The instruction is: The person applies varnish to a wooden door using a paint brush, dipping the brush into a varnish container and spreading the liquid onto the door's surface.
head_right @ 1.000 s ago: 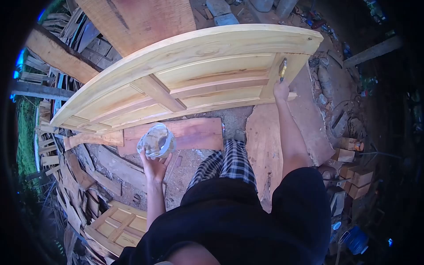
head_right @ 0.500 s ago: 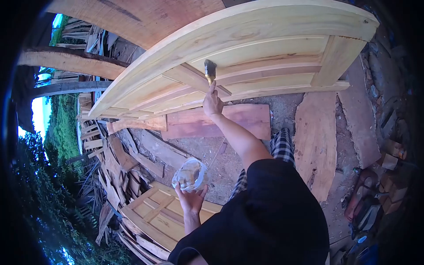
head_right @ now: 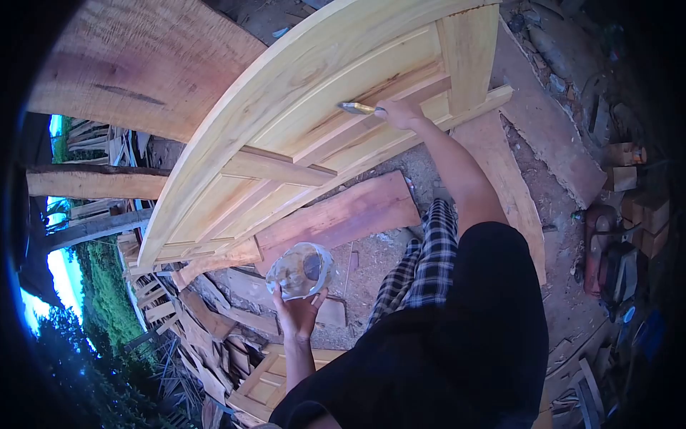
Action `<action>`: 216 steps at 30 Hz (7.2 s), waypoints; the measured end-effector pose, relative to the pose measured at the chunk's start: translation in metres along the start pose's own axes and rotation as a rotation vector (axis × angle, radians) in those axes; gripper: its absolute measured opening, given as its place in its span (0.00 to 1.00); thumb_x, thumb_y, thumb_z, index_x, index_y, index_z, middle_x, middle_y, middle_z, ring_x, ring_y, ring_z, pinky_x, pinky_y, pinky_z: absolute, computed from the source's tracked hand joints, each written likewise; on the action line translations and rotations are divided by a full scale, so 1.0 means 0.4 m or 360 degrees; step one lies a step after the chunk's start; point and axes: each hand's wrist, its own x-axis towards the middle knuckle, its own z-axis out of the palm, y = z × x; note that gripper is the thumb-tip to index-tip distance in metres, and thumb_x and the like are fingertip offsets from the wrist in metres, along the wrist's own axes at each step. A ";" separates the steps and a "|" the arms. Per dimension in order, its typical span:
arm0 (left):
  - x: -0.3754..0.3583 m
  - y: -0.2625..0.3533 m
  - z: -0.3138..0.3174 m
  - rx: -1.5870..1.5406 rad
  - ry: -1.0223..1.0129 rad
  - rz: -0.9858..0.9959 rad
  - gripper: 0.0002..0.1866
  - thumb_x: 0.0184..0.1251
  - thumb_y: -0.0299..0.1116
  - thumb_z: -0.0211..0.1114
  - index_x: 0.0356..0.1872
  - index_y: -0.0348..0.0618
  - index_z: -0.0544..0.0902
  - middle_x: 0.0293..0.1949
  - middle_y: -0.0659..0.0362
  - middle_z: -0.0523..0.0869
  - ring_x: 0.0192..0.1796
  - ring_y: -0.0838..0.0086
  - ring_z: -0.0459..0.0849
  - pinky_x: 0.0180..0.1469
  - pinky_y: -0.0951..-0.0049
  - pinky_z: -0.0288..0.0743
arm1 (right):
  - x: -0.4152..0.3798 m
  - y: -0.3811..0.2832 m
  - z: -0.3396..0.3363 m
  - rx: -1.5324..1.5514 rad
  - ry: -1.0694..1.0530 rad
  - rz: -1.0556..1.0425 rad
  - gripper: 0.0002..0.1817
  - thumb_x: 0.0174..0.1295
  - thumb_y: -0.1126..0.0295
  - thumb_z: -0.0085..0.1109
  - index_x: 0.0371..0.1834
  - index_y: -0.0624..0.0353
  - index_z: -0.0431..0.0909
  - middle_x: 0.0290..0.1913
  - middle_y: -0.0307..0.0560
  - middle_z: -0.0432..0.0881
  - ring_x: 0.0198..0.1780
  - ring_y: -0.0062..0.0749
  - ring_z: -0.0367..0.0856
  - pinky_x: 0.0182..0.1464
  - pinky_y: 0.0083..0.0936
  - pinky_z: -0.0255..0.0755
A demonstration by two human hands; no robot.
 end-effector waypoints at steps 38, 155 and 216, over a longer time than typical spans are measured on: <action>0.129 -0.106 0.042 0.0156 0.0258 -0.0444 0.38 0.63 0.60 0.56 0.68 0.49 0.62 0.64 0.53 0.69 0.64 0.57 0.69 0.56 0.49 0.73 | -0.149 0.507 0.239 0.0845 0.0755 0.1085 0.16 0.69 0.60 0.46 0.54 0.56 0.62 0.49 0.63 0.78 0.54 0.61 0.76 0.53 0.47 0.68; 0.558 -0.545 0.503 0.1011 -0.0075 -0.0807 0.40 0.62 0.56 0.59 0.70 0.42 0.59 0.67 0.54 0.67 0.69 0.61 0.65 0.70 0.55 0.56 | -0.026 1.134 0.508 0.0943 0.0725 0.1531 0.14 0.64 0.69 0.47 0.50 0.59 0.60 0.41 0.67 0.79 0.45 0.64 0.79 0.49 0.53 0.71; 0.496 -0.179 0.635 0.0991 -0.0352 -0.0516 0.39 0.63 0.60 0.57 0.69 0.49 0.58 0.65 0.51 0.65 0.68 0.59 0.65 0.61 0.46 0.69 | -0.170 0.765 -0.026 0.2118 0.0525 0.1470 0.15 0.73 0.56 0.42 0.43 0.53 0.73 0.20 0.31 0.63 0.15 0.15 0.56 0.15 0.18 0.51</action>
